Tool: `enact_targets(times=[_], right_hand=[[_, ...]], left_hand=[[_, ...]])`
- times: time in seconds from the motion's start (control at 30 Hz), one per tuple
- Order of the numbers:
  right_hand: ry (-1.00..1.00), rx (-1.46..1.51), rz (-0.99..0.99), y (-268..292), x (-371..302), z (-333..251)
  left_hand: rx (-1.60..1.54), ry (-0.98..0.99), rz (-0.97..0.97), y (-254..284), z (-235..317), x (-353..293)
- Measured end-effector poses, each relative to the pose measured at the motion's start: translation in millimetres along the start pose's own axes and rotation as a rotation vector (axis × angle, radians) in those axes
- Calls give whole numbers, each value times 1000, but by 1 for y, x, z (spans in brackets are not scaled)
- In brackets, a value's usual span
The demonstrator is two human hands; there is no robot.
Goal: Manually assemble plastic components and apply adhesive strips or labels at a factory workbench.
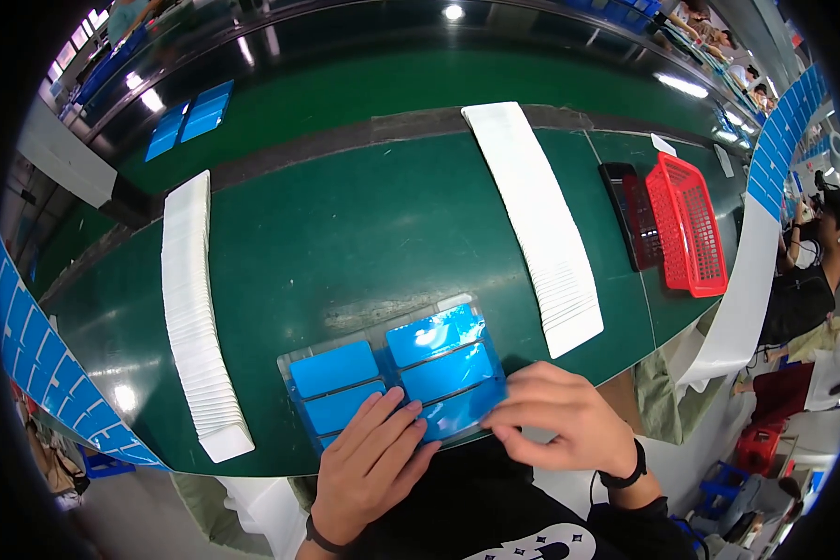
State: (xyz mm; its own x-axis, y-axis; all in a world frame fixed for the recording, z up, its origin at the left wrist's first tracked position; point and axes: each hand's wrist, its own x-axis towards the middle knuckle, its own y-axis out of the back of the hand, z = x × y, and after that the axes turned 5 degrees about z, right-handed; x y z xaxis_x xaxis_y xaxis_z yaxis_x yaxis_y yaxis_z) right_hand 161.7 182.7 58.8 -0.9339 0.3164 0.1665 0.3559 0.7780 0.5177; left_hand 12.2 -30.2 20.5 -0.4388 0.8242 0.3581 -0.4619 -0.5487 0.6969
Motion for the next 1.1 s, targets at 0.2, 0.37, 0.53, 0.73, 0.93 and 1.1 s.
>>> enact_targets(times=[0.2,0.37,0.53,0.73,0.93,1.1], right_hand=[[290,-283,-79,-13,-12,-6],[332,-446,-140,-43,-21,-6],[320,-561,-100,-32,-25,-3],[336,-545,-8,-11,-27,-1],[171,-389,209,10,-17,-8],[109,-353,82,2,-12,-6]], left_hand=[[-23,-12,37,2,-1,1],[-50,-20,89,-1,-1,2],[-38,-22,64,0,-4,-1],[28,-48,-7,0,-4,-6],[15,16,-19,0,2,-7],[54,-29,-4,-4,0,-8]])
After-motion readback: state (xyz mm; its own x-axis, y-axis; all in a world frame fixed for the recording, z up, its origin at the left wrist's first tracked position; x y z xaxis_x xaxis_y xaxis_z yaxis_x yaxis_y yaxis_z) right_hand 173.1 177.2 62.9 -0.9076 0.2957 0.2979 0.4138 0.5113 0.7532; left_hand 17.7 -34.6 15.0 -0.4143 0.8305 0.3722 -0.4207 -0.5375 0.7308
